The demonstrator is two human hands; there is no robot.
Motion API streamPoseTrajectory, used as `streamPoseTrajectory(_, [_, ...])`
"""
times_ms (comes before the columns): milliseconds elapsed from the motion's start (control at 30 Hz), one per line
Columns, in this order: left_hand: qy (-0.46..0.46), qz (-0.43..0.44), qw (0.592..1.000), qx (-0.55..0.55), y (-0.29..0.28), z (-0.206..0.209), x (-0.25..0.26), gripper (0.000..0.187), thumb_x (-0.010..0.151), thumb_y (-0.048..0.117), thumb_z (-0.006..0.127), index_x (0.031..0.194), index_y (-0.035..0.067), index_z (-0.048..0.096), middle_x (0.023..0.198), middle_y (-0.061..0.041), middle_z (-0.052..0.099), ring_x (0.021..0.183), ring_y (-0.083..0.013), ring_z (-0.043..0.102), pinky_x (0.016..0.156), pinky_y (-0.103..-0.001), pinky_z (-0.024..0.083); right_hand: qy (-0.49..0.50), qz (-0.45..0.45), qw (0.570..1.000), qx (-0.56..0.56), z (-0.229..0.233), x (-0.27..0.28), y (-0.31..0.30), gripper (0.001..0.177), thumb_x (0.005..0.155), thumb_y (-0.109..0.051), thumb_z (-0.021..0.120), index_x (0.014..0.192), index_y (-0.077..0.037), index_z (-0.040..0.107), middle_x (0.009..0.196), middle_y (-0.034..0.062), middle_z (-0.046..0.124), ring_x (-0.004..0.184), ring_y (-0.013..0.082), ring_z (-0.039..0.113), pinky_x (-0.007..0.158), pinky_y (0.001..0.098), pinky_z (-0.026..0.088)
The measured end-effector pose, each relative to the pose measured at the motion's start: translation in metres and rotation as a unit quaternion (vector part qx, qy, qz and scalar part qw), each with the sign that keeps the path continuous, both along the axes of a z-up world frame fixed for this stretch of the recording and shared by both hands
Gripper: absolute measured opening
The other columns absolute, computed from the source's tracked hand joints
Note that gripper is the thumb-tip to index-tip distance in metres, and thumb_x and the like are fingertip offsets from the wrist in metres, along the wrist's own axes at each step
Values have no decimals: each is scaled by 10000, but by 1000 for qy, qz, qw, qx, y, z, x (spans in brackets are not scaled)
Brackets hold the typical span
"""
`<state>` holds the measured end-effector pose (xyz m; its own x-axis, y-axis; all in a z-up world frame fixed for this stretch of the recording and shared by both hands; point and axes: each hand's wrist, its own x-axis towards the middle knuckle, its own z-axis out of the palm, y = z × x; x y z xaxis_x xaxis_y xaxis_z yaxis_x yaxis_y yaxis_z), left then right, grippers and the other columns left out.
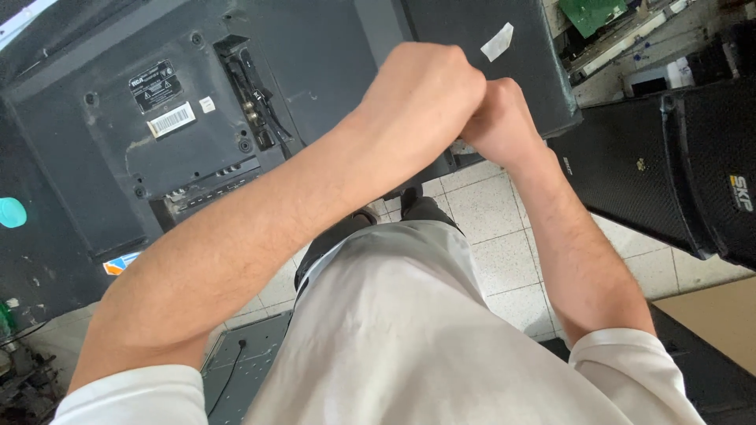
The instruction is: Using a screwdriver to remove screws and disassemble the back panel of a television.
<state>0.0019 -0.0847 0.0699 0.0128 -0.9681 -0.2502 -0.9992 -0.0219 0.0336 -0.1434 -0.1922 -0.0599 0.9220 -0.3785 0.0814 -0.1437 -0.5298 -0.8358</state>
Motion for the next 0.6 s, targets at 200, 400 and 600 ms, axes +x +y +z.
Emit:
streamPoseTrajectory(200, [-32,18,999,28,6,-5,-6,435,686,-136,673,589,256,512,571,94,545,498,-135,528,412,-338,341,-18,8,1000,-1,-6,0,4,411,728,84,519,738,-128,167,700,-18,125,815,196,140,635,398,78])
streamPoseTrajectory(400, [-7,42,998,-55,5,5,8,297,827,84,763,1116,60,702,650,19,682,542,-302,717,414,-457,483,-11,-25,1000,5,-4,3,6,367,760,126,518,675,-120,260,600,-19,257,648,145,172,587,381,135])
streamPoseTrajectory(600, [1,36,999,21,8,-4,-13,391,674,-137,689,606,231,574,601,64,599,500,-167,592,398,-373,405,-27,-24,999,10,0,-2,10,346,736,75,509,742,-118,222,721,-25,171,879,196,179,631,399,95])
